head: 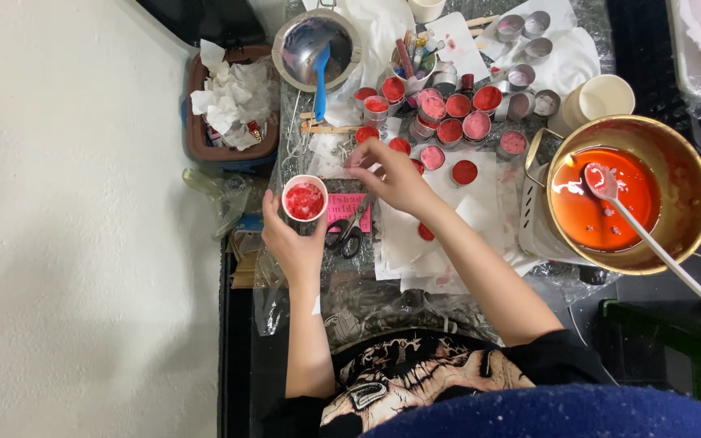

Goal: The recorder is shown using a spoon to pour a red liquid mixture from a pot into small round lipstick or cosmetic containers.

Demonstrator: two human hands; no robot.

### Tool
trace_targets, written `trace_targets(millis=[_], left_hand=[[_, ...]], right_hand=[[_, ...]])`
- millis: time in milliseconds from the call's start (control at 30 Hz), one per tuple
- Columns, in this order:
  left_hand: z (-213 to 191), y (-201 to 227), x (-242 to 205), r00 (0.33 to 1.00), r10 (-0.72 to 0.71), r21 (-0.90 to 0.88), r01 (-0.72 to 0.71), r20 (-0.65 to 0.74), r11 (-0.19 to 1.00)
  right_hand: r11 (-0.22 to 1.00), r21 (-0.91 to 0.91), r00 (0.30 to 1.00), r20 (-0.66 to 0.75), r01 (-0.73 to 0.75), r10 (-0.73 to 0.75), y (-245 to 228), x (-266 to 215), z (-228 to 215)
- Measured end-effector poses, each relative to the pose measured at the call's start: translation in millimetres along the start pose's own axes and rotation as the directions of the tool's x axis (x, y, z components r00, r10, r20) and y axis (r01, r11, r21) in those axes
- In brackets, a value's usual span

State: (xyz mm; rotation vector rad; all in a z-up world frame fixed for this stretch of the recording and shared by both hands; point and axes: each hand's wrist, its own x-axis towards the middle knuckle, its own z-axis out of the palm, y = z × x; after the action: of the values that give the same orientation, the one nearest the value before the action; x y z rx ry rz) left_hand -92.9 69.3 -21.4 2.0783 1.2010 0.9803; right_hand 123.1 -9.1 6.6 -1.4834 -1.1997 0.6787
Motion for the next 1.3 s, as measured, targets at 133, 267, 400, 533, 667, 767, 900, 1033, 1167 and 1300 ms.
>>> trace_targets(millis=[133,267,400,533,667,767,900,1033,1167,1300], left_hand=[[-2,19,-12,0.988,0.147,0.069,-0.144,-0.041,0.987],[9,32,-29,0.956,0.289,-0.014,-0.29,-0.056,0.957],[17,49,-41,0.93,0.366,-0.065,-0.367,-0.038,0.928],[22,55,-50,0.921,0.39,-0.049,-0.389,0.008,0.92],[20,66,-52,0.894,0.448,-0.052,-0.447,0.009,0.893],[19,70,-53,0.884,0.467,-0.071,-0.465,0.002,0.882],[21,69,-53,0.858,0.513,-0.067,-0.513,-0.013,0.856],[21,68,-53,0.845,0.535,-0.042,-0.535,-0.008,0.844],[20,69,-53,0.836,0.548,-0.044,-0.548,-0.007,0.835],[19,71,-52,0.833,0.554,-0.033,-0.553,-0.007,0.832]], right_hand=[[0.937,0.348,0.995,-0.094,0.004,0.03,-13,-26,-2],[0.836,0.541,0.963,-0.168,-0.09,0.212,-21,-65,-10],[0.847,0.515,0.939,-0.209,-0.131,0.272,3,-107,-17],[0.916,0.386,0.923,-0.303,-0.108,0.237,-22,-120,-19],[0.99,0.064,0.91,-0.39,-0.128,0.142,-45,-125,-20],[0.985,-0.138,0.903,-0.428,-0.104,0.035,-52,-124,-15],[0.957,-0.286,0.894,-0.437,-0.038,-0.095,-61,-117,-12],[0.957,-0.286,0.908,-0.414,-0.055,-0.072,-55,-116,-14],[0.952,-0.291,0.916,-0.4,-0.096,-0.03,-56,-115,-16],[0.958,-0.268,0.916,-0.401,-0.096,-0.02,-55,-114,-16]])
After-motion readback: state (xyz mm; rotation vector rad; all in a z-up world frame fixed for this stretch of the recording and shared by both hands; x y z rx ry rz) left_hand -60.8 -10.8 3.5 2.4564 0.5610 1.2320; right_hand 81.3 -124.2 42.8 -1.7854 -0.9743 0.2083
